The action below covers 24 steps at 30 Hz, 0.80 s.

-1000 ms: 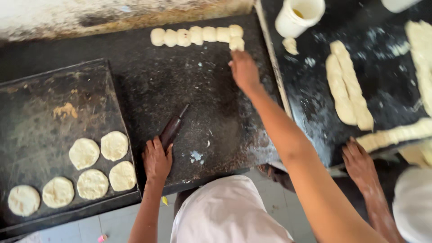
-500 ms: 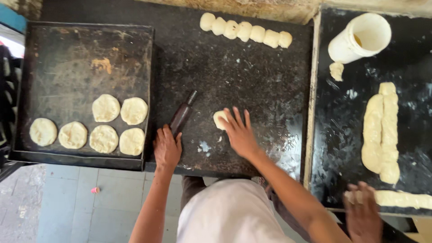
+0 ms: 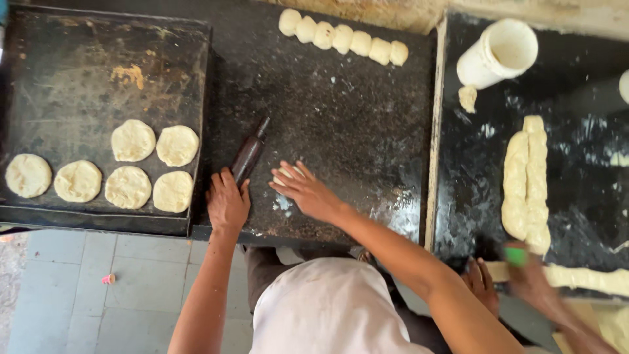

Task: The person prepares rounds of dough by flattening individual pieces with a rolling pin and placing them onto a metal baking tray.

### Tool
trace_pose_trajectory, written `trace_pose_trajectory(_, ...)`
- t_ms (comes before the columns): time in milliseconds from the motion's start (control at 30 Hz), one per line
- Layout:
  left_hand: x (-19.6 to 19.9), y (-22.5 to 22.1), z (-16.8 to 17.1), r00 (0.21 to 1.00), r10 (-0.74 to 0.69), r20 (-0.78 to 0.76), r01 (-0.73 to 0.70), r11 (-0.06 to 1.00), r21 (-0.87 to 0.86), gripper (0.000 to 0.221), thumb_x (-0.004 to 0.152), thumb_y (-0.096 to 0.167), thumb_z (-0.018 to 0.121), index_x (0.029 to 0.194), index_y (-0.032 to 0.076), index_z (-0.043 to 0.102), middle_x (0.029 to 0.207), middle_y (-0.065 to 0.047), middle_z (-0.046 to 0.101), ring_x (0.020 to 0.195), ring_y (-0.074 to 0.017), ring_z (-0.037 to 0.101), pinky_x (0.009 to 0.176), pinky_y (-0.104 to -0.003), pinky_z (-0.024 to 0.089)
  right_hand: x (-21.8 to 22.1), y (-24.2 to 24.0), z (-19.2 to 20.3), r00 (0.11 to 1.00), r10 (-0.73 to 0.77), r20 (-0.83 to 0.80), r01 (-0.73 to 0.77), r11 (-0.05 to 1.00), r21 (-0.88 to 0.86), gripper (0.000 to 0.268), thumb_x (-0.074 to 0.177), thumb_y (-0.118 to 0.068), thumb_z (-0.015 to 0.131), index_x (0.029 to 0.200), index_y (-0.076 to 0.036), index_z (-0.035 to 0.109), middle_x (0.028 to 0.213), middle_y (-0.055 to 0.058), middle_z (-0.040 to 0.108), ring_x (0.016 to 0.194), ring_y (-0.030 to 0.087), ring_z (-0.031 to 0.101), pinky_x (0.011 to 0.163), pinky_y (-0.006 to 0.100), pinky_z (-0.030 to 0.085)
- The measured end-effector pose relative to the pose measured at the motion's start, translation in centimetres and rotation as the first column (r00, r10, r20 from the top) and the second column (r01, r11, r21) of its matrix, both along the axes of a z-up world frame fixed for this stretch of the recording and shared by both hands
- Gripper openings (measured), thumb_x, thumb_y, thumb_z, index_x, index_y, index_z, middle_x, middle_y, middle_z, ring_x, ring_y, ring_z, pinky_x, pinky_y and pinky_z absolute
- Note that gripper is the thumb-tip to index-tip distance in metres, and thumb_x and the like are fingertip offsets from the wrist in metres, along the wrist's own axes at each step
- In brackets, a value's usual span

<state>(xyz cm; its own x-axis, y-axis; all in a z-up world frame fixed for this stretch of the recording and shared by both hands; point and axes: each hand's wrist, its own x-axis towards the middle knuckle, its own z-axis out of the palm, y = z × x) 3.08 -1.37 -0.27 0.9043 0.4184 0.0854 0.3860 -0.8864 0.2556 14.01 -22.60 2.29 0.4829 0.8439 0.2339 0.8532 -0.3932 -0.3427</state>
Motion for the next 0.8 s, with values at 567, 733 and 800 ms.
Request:
trace_pose_trajectory(567, 0.2, 0.3, 2.7, 0.906, -0.411, 0.103, 0.422, 0.9, -0.115, 0.06, 0.085, 0.06, 0.071, 0.108, 0.005, 0.063, 0.098, -0.014, 0.068, 0.077, -0.0369, 0.072, 0.063, -0.047, 0.059, 1.4, -0.3, 1.0, 0.962, -0.233, -0.144, 0.272, 0.876, 0.399, 0.017, 0.103, -0.022, 0.062, 0.112, -0.01, 0.07, 0.096, 0.01, 0.075, 0.084, 0.035, 0.073, 0.077, 0.048, 0.054)
trace_pose_trajectory(733, 3.4, 0.5, 3.8, 0.886, -0.456, -0.081, 0.442, 0.884, -0.151, 0.07, 0.08, 0.07, 0.066, 0.108, 0.006, 0.064, 0.103, -0.015, 0.067, 0.073, -0.0386, 0.073, 0.06, -0.048, 0.061, 6.2, 0.8, -3.0, 0.895, -0.401, -0.198, 0.445, 0.841, 0.308, 0.016, 0.1, -0.02, 0.063, 0.11, -0.013, 0.074, 0.091, 0.013, 0.077, 0.069, 0.035, 0.067, 0.062, 0.046, 0.053)
trace_pose_trajectory(800, 6.1, 1.8, 4.1, 0.926, -0.376, -0.026, 0.367, 0.916, -0.161, 0.071, 0.089, 0.07, 0.062, 0.115, 0.004, 0.063, 0.111, -0.019, 0.066, 0.075, -0.0402, 0.073, 0.059, -0.05, 0.061, 8.0, 2.0, -3.8, 0.891, -0.377, -0.253, 0.441, 0.853, 0.281, 0.017, 0.106, -0.022, 0.061, 0.115, -0.013, 0.072, 0.093, 0.014, 0.075, 0.078, 0.036, 0.069, 0.067, 0.046, 0.054)
